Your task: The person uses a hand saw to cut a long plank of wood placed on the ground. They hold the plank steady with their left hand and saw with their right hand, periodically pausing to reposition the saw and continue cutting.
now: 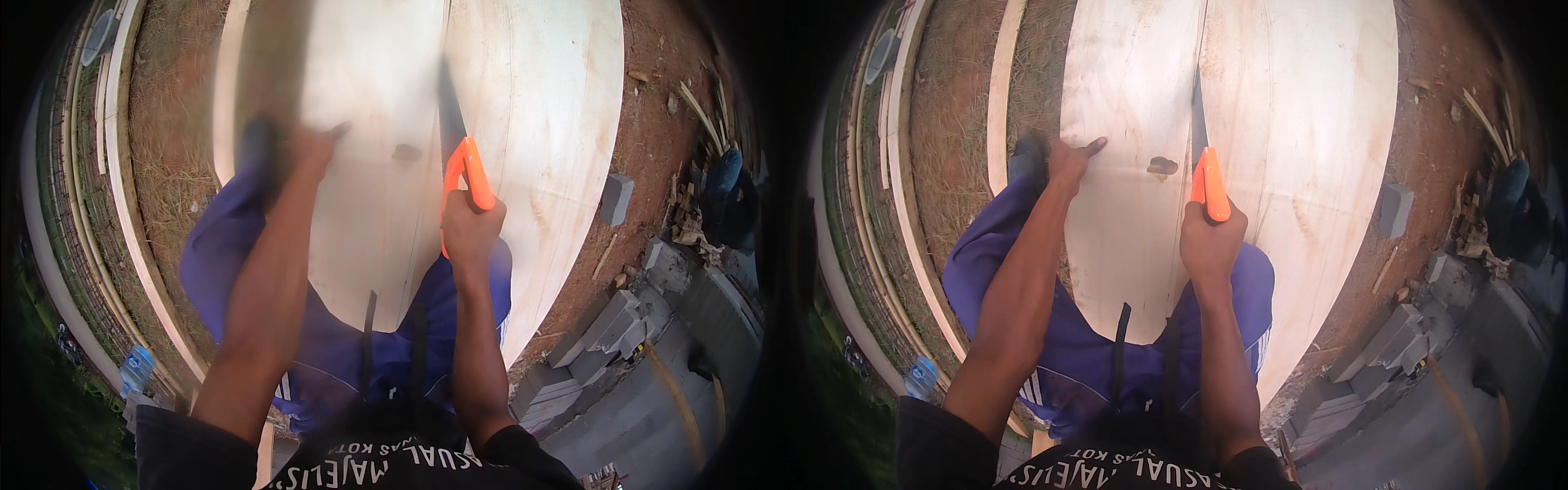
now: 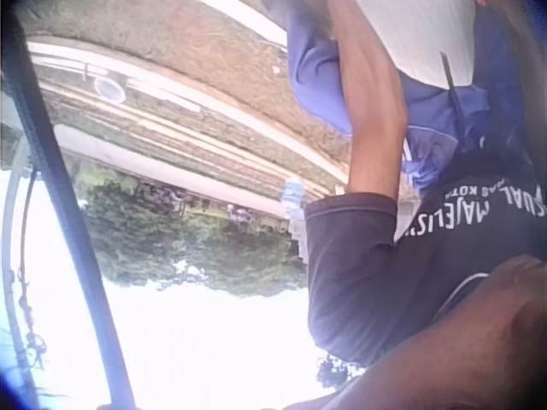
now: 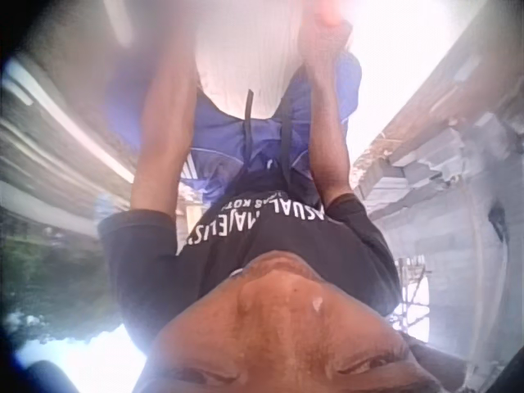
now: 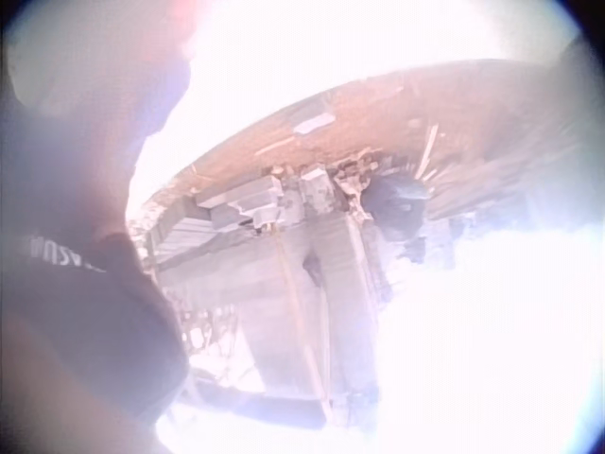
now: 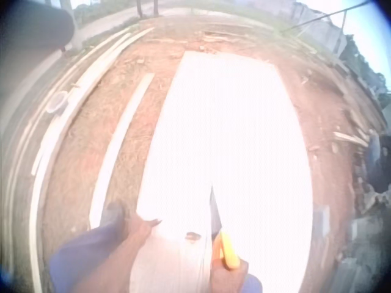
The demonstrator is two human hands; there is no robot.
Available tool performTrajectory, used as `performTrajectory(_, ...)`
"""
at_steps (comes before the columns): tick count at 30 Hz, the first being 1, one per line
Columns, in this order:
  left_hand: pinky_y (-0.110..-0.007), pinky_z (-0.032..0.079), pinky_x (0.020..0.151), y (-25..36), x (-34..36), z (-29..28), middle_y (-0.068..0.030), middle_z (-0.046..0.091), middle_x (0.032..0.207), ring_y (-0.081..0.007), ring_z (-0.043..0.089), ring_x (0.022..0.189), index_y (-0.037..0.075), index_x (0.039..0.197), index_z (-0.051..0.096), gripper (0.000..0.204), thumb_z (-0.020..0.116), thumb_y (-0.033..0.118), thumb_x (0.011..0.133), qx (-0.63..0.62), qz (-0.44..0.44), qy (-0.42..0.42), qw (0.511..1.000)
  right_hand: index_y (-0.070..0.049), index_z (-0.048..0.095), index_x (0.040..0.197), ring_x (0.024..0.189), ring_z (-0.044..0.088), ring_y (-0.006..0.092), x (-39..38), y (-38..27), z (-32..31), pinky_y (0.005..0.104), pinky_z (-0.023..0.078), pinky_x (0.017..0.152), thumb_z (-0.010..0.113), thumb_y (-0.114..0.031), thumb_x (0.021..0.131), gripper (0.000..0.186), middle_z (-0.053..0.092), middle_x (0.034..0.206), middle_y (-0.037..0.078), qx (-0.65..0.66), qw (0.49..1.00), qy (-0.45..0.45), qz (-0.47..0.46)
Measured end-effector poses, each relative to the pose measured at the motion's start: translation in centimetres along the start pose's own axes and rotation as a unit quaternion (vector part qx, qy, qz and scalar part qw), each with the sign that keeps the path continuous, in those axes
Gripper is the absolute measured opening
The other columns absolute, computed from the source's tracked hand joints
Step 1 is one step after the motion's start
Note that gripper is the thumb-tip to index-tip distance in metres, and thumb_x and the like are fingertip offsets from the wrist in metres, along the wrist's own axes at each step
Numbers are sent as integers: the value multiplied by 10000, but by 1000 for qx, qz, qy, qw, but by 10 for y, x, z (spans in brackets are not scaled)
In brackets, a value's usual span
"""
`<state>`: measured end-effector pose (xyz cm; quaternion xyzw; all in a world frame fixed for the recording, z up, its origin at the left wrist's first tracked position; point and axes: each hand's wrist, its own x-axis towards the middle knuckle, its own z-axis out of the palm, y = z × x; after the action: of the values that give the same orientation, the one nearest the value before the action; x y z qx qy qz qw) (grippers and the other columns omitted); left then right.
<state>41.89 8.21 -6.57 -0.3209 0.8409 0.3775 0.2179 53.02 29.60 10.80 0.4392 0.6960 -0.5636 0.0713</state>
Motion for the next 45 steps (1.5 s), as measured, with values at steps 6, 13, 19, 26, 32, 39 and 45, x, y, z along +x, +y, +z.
performTrajectory(6, -471, 508, 1064, 4, 4, 3, -300, 602, 1374, -379, 630, 1247, -108, 1390, 435, 919, 971, 276, 749, -46, -38, -77, 995, 34, 503, 744, 589, 444, 108, 29, -11, 11, 363, 406, 563, 588, -33, 895, 185, 510, 616, 23, -23, 1000, -2, 16)
performTrajectory(13, -456, 513, 1053, -17, 2, 0, -282, 604, 1381, -373, 628, 1247, -97, 1394, 438, 900, 968, 253, 757, -30, 21, 14, 999, -1, 553, 683, 485, 454, 91, -32, 18, -7, 300, 384, 457, 556, 5, 864, 182, 491, 574, 3, 25, 998, 18, -58)
performTrajectory(19, -459, 508, 1061, -24, 0, 14, -273, 607, 1385, -361, 625, 1252, -93, 1405, 435, 895, 964, 240, 765, -64, 39, -18, 997, 20, 489, 732, 568, 393, 115, 29, -12, 15, 378, 371, 545, 577, -44, 881, 184, 475, 605, 35, -33, 999, -7, 8)
performTrajectory(26, -458, 513, 1058, -16, 13, 8, -273, 623, 1365, -368, 635, 1244, -94, 1405, 443, 881, 955, 256, 779, -30, 23, -20, 999, -3, 528, 668, 483, 478, 87, -38, 36, -31, 293, 399, 461, 557, 33, 860, 198, 513, 575, 12, -10, 997, -3, -71)
performTrajectory(32, -464, 531, 1031, -5, 4, 10, -283, 623, 1362, -376, 643, 1234, -104, 1397, 447, 904, 962, 290, 766, -23, -33, -27, 999, 40, 500, 762, 616, 422, 118, 21, 5, 10, 378, 395, 575, 581, -46, 898, 181, 484, 644, 41, -38, 999, -3, -33)
performTrajectory(39, -470, 537, 1037, -16, 5, 8, -291, 619, 1361, -385, 645, 1230, -122, 1389, 439, 905, 957, 291, 772, 10, 31, 21, 999, 91, 675, 1002, 657, 497, 82, -59, 37, -36, 322, 433, 583, 560, 52, 884, 169, 578, 734, 37, 0, 999, -24, -22)
performTrajectory(45, -474, 541, 1031, -28, 19, 13, -288, 612, 1376, -387, 643, 1237, -116, 1409, 423, 912, 954, 275, 779, -14, 35, -12, 999, 35, 466, 721, 573, 403, 126, 16, -2, 14, 392, 380, 543, 591, -57, 881, 222, 485, 597, 57, -36, 998, -13, -57)
